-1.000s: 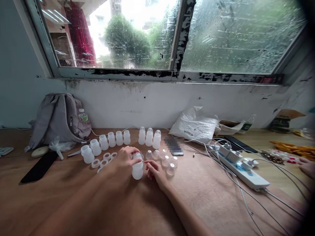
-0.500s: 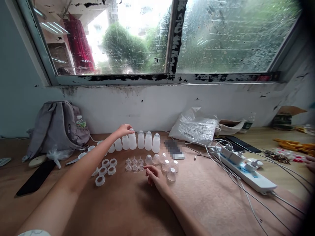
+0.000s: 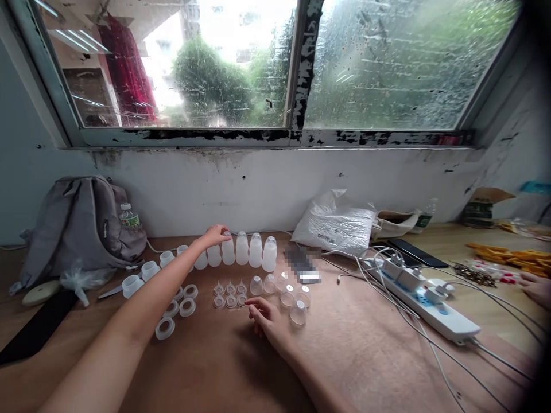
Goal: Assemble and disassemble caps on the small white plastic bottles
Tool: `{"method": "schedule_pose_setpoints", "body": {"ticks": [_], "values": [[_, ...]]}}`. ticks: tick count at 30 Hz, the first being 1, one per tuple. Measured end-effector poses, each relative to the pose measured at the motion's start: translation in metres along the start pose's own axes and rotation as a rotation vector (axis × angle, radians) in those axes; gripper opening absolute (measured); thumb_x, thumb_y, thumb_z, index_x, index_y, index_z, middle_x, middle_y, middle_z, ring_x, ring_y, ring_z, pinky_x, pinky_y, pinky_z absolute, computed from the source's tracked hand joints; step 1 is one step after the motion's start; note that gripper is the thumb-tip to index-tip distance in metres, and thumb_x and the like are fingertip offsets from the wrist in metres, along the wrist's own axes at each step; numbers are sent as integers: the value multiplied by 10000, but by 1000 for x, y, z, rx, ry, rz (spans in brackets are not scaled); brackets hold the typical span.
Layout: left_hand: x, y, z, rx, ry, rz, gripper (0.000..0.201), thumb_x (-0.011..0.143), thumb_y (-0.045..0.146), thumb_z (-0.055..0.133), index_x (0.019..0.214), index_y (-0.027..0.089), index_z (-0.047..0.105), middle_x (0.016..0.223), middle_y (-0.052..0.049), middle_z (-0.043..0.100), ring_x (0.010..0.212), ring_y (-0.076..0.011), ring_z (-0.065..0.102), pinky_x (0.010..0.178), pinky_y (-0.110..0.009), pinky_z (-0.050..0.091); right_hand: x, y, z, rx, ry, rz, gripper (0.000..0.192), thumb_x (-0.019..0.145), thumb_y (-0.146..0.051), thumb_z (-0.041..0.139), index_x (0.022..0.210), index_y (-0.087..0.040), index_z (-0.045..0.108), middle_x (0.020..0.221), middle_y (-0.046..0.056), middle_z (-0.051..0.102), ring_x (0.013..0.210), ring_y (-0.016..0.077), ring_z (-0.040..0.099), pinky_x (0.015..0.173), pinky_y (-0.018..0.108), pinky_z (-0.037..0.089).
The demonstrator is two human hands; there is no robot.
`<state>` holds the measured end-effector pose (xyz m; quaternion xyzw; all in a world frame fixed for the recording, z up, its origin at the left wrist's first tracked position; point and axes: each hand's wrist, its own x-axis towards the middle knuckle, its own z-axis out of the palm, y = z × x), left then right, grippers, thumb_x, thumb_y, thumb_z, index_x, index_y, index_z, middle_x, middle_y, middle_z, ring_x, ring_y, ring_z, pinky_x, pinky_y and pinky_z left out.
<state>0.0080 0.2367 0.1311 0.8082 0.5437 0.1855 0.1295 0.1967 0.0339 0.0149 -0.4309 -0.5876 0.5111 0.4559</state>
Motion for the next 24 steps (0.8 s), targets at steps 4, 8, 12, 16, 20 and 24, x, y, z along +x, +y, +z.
{"method": "schedule_pose_setpoints", "body": {"ticks": [4,8,12,16,20,24], "values": [[0,-1,2,-8,9,8,408,677,401,552,1005,160,580,964,-77,633,908,-218,578,738,-262,464,0,2,0,-9,-1,8,300,780,-435,485,927,-186,566,681,-23,495,421,51,448,336,161,317],[-1,1,3,-23,19,13,393,681,381,548,1005,161,582,952,-71,636,908,-218,577,735,-262,464,1,1,0,-11,7,11,311,774,-446,483,923,-186,566,680,-23,499,417,50,445,333,161,318],[-2,3,4,-37,28,17,384,681,375,548,996,158,586,938,-72,638,895,-219,580,735,-267,464,1,0,0,-12,5,17,316,768,-449,489,920,-183,562,674,-25,497,415,51,445,331,162,319],[-3,0,6,-51,34,26,395,692,398,542,1005,159,576,945,-80,634,888,-217,583,729,-271,467,1,1,-1,-8,1,14,303,776,-436,486,927,-184,559,679,-25,500,415,51,448,333,163,321],[-5,-2,6,-70,49,29,433,693,401,557,1049,156,538,1013,-96,616,877,-205,592,705,-262,479,1,3,0,-4,-1,10,298,779,-430,486,930,-184,560,681,-24,502,412,49,447,332,162,320],[-9,2,4,-72,118,39,499,681,389,589,1107,153,482,1067,-106,588,887,-211,590,715,-283,482,1,3,0,-3,-1,11,307,776,-441,485,928,-184,559,675,-26,497,412,50,445,333,161,318]]}}
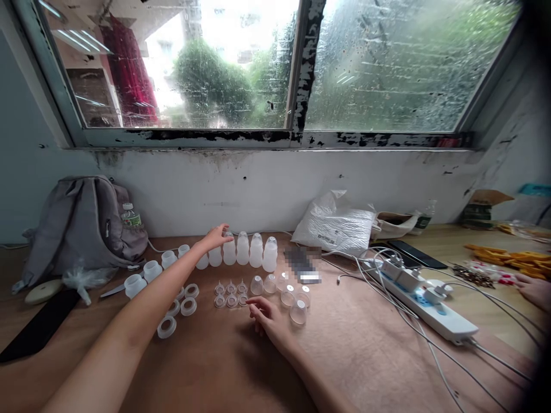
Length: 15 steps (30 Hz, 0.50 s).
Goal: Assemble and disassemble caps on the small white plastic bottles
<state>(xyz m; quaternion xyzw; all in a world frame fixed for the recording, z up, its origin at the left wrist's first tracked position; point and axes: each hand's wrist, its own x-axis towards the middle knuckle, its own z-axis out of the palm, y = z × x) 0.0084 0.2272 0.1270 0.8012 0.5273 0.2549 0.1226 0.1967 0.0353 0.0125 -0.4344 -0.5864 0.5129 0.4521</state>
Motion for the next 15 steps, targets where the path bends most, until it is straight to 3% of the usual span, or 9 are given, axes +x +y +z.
{"method": "schedule_pose_setpoints", "body": {"ticks": [4,8,12,15], "values": [[-28,11,-2,26,169,24,401,756,324,516,1125,180,453,1163,-95,506,1053,-230,498,868,-341,410,0,-3,0,-25,9,-3,334,774,-465,476,927,-179,556,679,-20,502,424,58,452,343,168,324],[-95,17,11,55,317,91,274,802,275,452,1065,206,481,1066,-60,547,1034,-210,495,889,-344,387,-2,-7,1,-158,72,-85,327,803,-455,439,903,-174,574,647,-5,520,475,92,473,408,203,373],[-170,10,36,122,365,53,215,802,237,439,1003,215,511,1000,-48,587,949,-203,530,840,-339,411,-3,-5,0,-459,180,-287,228,828,-351,436,833,-189,596,749,49,583,626,150,515,570,267,425],[-205,1,49,186,352,-17,233,785,216,441,1004,231,520,991,-59,595,944,-226,533,822,-365,406,1,1,1,-581,197,-331,178,830,-278,427,826,-190,582,809,63,589,669,166,529,617,286,431]]}}
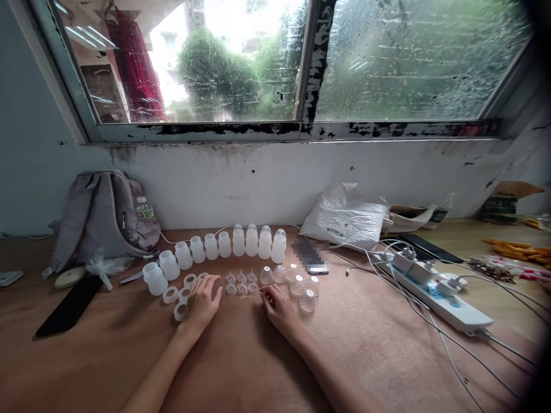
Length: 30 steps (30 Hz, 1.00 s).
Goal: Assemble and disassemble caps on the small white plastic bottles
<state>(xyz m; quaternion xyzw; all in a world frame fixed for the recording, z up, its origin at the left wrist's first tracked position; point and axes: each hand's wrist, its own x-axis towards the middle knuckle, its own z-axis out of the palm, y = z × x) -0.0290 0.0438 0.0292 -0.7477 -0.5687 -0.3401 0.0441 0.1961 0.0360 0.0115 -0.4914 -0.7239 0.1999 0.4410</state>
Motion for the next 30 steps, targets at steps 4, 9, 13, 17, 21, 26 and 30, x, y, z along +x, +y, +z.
{"method": "schedule_pose_setpoints", "body": {"ticks": [4,9,13,17,21,26,30], "values": [[-17,-8,-1,79,-4,-39,258,768,190,440,1006,235,528,1012,-64,601,951,-245,532,857,-406,365,6,9,9,-97,-16,-6,157,825,-234,416,848,-174,559,803,67,590,668,168,537,620,287,434],[-20,-12,-2,127,22,-85,271,749,201,455,1005,239,533,1027,-72,602,970,-261,520,888,-429,320,14,16,21,-231,-19,5,213,811,-234,445,994,-166,529,849,72,584,714,175,557,668,289,434],[-21,-16,-1,199,40,-129,267,745,234,468,1003,223,533,1015,-86,605,959,-268,515,894,-449,301,16,13,22,-297,-37,32,171,817,-264,447,919,-183,558,859,69,572,700,172,553,639,282,423],[-21,-20,0,258,51,-176,291,738,293,487,1018,225,524,1023,-97,603,956,-280,509,897,-477,281,11,1,12,-215,-66,-20,169,820,-307,450,860,-184,559,783,49,550,673,159,523,613,267,410],[-21,-22,1,254,30,-186,297,738,303,489,1023,224,520,1000,-101,610,948,-281,510,916,-500,247,4,-16,2,-177,-267,-184,133,777,-255,501,879,-199,565,854,52,543,778,174,508,690,282,402],[-21,-17,3,131,-69,-94,244,742,300,491,975,244,536,988,-77,612,947,-260,524,950,-471,236,2,-22,3,-202,-374,-246,267,687,-106,506,925,-208,570,871,45,540,845,192,480,755,312,377],[-25,-7,7,42,-139,-11,241,751,285,476,981,236,529,1005,-63,587,957,-237,526,945,-438,270,4,-15,3,-200,-321,-208,396,641,-22,446,973,-207,557,883,40,543,861,190,476,776,316,375]]}}
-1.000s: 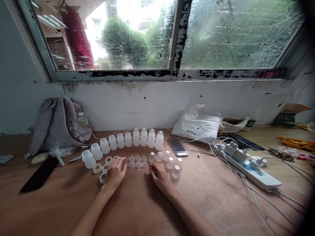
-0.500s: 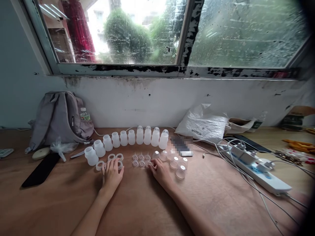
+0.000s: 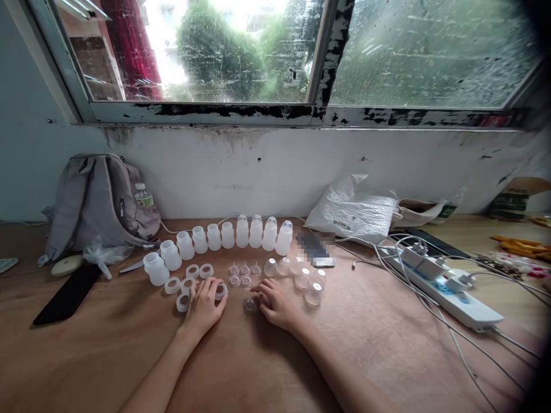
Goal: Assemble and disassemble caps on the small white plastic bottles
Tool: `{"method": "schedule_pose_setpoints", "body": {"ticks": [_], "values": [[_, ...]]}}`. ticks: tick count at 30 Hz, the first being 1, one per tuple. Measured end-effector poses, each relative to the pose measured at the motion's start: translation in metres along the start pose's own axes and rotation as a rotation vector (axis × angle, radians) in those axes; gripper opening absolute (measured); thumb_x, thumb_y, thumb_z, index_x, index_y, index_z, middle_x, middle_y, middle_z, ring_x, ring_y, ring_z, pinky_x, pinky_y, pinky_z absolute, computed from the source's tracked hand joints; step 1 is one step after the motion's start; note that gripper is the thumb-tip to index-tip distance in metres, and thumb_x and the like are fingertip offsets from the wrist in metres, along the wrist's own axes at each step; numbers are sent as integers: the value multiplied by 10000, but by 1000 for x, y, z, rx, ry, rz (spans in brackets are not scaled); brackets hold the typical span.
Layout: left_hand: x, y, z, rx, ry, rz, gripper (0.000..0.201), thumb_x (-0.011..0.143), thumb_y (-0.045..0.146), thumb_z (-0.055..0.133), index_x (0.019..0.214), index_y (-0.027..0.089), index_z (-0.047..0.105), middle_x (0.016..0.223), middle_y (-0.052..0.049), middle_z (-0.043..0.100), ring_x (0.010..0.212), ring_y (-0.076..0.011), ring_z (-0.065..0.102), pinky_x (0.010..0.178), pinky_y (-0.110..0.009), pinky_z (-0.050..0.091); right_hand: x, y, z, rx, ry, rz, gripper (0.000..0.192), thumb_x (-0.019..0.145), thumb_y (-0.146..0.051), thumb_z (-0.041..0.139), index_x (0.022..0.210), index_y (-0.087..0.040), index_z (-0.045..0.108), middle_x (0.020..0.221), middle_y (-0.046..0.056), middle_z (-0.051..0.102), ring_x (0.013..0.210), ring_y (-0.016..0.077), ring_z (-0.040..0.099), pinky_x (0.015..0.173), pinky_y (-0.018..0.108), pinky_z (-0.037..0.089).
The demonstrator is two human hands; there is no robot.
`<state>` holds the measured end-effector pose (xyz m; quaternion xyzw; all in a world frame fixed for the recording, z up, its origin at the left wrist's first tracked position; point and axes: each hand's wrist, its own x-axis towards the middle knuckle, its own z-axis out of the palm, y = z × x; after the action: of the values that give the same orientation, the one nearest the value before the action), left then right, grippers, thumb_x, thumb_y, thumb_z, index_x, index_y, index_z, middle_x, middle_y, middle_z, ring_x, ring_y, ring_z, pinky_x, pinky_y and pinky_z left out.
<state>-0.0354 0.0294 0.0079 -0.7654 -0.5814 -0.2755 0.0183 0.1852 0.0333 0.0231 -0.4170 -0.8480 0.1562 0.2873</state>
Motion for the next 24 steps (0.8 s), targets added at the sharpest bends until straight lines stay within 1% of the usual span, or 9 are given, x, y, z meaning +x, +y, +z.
{"method": "schedule_pose_setpoints", "body": {"ticks": [5,7,9,11,14,16,21,24], "values": [[-1,11,0,-92,-4,20,211,762,269,479,964,229,528,981,-51,584,937,-222,536,894,-417,346,0,8,2,-27,81,32,346,690,-18,423,950,-200,560,898,48,560,887,197,481,776,325,382],[-1,18,-5,-191,-2,26,201,774,289,481,962,231,523,976,-44,587,927,-210,542,871,-397,382,0,10,3,-27,115,40,329,708,-16,417,943,-199,557,906,47,567,885,189,491,777,321,386],[0,28,-9,-302,2,42,215,790,317,473,987,236,506,1010,-49,577,961,-205,533,859,-372,406,0,12,5,-27,146,45,307,718,-18,421,929,-195,557,901,47,571,867,180,504,770,312,393],[-1,38,-10,-366,-10,80,236,802,331,466,1020,245,489,1052,-57,562,1008,-208,514,873,-372,404,0,14,6,-24,161,43,287,722,-23,432,915,-191,560,891,46,572,849,173,513,758,303,399],[-2,50,-5,-365,-57,148,252,797,324,481,1041,261,485,1076,-57,557,1037,-217,498,892,-393,388,0,16,7,-15,164,46,274,728,-33,434,911,-190,562,882,47,572,838,173,517,751,301,404],[-2,53,0,-350,-97,177,267,795,322,486,1056,268,483,1087,-52,555,1037,-216,497,891,-394,386,0,16,8,-10,162,53,268,733,-42,431,913,-191,563,882,48,573,838,175,517,752,303,405],[-2,50,12,-306,-178,206,351,775,340,521,1111,261,457,1105,-48,557,1030,-211,494,886,-378,377,1,15,8,-17,158,47,244,738,-55,435,903,-181,563,870,54,574,829,177,514,744,302,407],[-3,47,14,-270,-185,190,423,747,357,555,1139,249,440,1124,-55,554,1040,-220,486,898,-389,358,1,10,4,-26,145,22,223,752,-68,431,893,-186,559,855,51,571,831,178,508,749,304,399]]}}
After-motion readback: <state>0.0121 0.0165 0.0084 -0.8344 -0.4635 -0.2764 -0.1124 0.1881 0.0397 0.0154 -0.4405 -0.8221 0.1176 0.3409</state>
